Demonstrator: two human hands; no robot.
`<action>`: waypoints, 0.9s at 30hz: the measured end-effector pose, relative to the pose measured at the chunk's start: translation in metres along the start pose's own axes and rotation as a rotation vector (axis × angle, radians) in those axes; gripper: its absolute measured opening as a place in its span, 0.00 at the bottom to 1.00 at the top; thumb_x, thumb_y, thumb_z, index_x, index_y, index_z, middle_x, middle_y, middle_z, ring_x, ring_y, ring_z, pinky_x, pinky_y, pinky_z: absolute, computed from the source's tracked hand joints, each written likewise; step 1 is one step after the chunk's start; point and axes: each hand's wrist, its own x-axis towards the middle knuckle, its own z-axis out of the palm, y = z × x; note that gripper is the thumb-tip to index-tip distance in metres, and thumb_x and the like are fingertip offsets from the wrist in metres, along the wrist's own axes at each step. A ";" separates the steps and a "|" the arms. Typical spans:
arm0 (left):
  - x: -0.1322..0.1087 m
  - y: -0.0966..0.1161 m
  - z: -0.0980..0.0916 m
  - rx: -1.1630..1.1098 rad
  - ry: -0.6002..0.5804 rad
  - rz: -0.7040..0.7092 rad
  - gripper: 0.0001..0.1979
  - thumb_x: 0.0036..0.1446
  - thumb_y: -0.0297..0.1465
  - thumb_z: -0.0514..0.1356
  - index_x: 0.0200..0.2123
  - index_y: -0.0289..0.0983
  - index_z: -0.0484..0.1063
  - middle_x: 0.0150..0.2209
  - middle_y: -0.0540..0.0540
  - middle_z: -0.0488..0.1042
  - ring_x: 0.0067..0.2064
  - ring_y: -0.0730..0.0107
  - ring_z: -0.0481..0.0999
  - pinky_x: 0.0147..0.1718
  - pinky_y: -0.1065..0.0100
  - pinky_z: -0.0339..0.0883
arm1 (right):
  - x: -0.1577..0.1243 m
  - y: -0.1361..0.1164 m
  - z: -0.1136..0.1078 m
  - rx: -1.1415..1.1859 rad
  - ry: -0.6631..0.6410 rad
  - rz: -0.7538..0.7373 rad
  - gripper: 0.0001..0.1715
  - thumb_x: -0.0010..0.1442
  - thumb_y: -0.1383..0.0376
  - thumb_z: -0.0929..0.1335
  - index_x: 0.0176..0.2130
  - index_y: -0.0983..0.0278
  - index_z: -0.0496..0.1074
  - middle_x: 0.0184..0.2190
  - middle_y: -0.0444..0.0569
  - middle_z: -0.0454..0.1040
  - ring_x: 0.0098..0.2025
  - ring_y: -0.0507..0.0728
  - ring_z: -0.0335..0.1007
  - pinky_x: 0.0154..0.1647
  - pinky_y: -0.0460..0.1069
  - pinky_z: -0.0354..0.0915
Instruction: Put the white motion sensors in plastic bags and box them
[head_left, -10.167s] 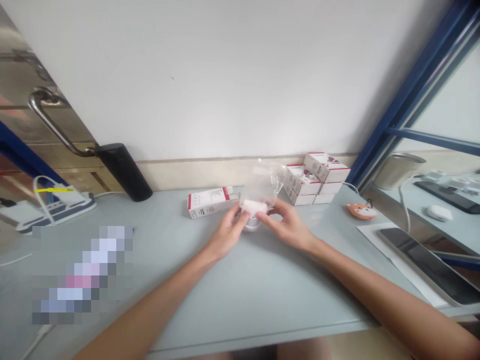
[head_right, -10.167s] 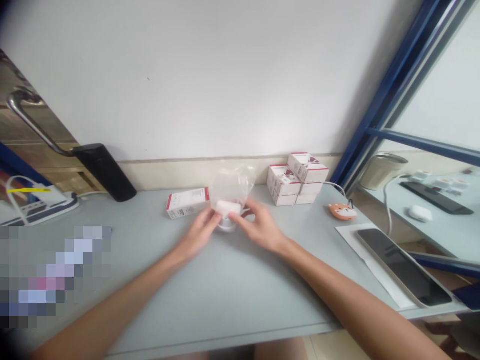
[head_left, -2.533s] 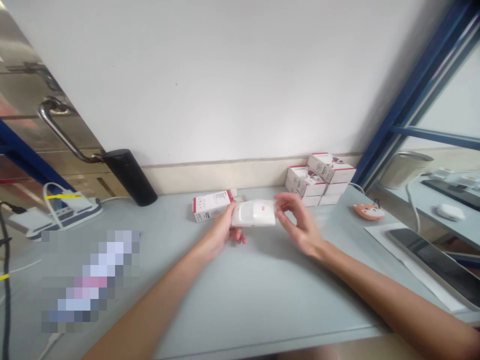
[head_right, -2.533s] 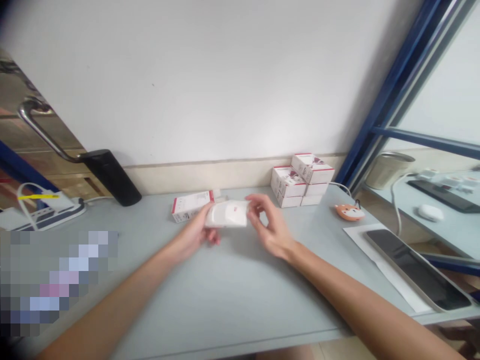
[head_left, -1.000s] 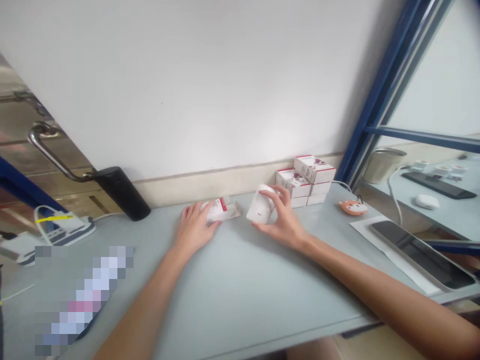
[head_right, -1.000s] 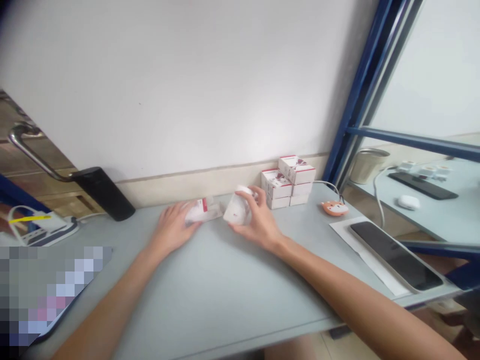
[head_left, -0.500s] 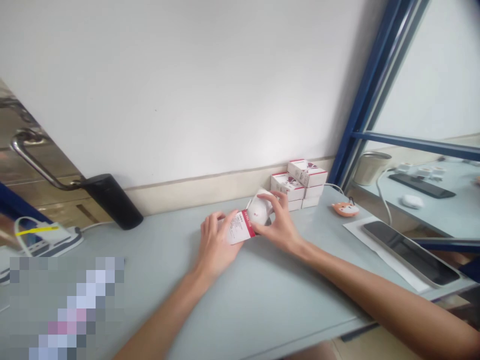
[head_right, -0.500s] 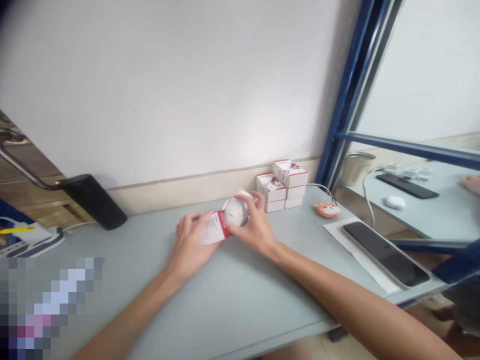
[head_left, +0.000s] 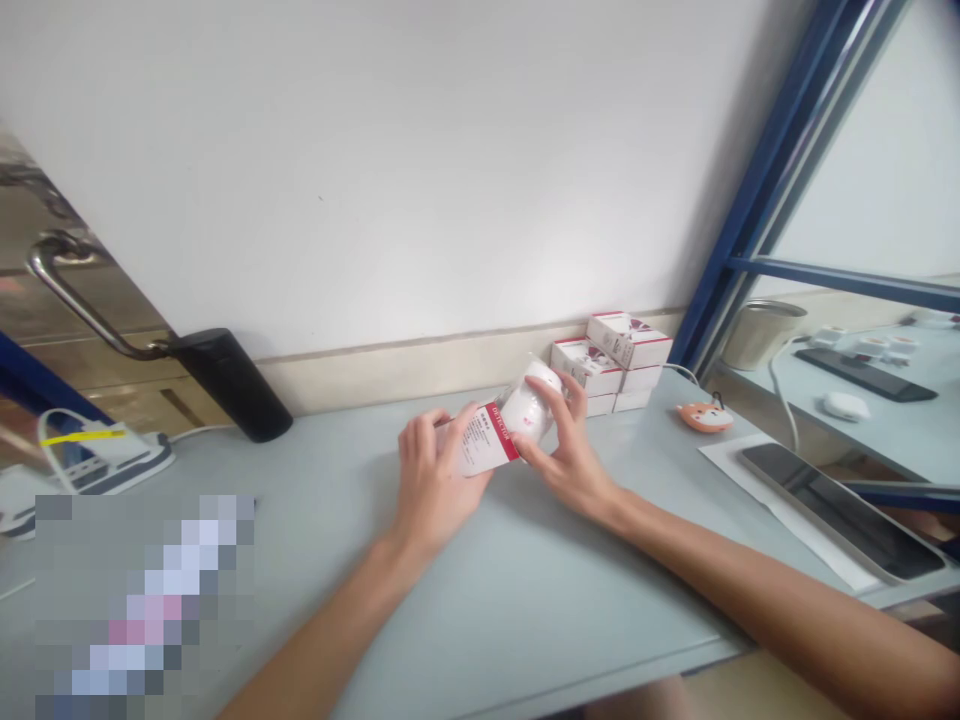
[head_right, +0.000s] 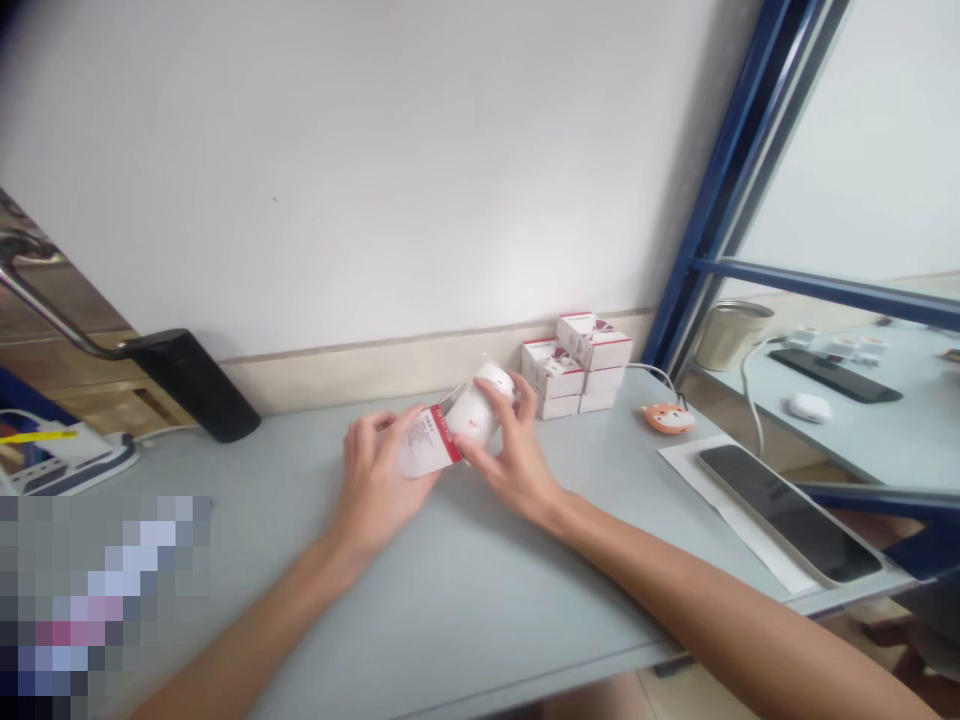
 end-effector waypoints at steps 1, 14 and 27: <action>0.000 0.001 -0.001 0.009 -0.002 0.016 0.32 0.59 0.33 0.70 0.65 0.45 0.66 0.51 0.38 0.65 0.54 0.49 0.71 0.57 0.49 0.68 | -0.001 0.001 0.001 -0.001 0.000 -0.004 0.36 0.70 0.52 0.68 0.71 0.47 0.55 0.72 0.54 0.42 0.76 0.71 0.46 0.73 0.69 0.60; -0.007 0.013 0.004 -0.022 -0.026 -0.145 0.31 0.55 0.34 0.72 0.61 0.47 0.70 0.49 0.41 0.70 0.49 0.53 0.76 0.51 0.54 0.73 | 0.008 -0.018 -0.024 0.016 -0.081 -0.198 0.39 0.73 0.55 0.64 0.76 0.47 0.47 0.77 0.49 0.47 0.79 0.67 0.43 0.77 0.71 0.50; -0.005 0.012 0.005 -0.117 0.003 -0.217 0.33 0.53 0.36 0.74 0.61 0.47 0.70 0.47 0.42 0.68 0.48 0.55 0.76 0.50 0.56 0.74 | 0.006 -0.010 -0.007 0.043 0.099 -0.159 0.35 0.69 0.57 0.69 0.70 0.53 0.57 0.72 0.56 0.59 0.74 0.67 0.56 0.69 0.67 0.66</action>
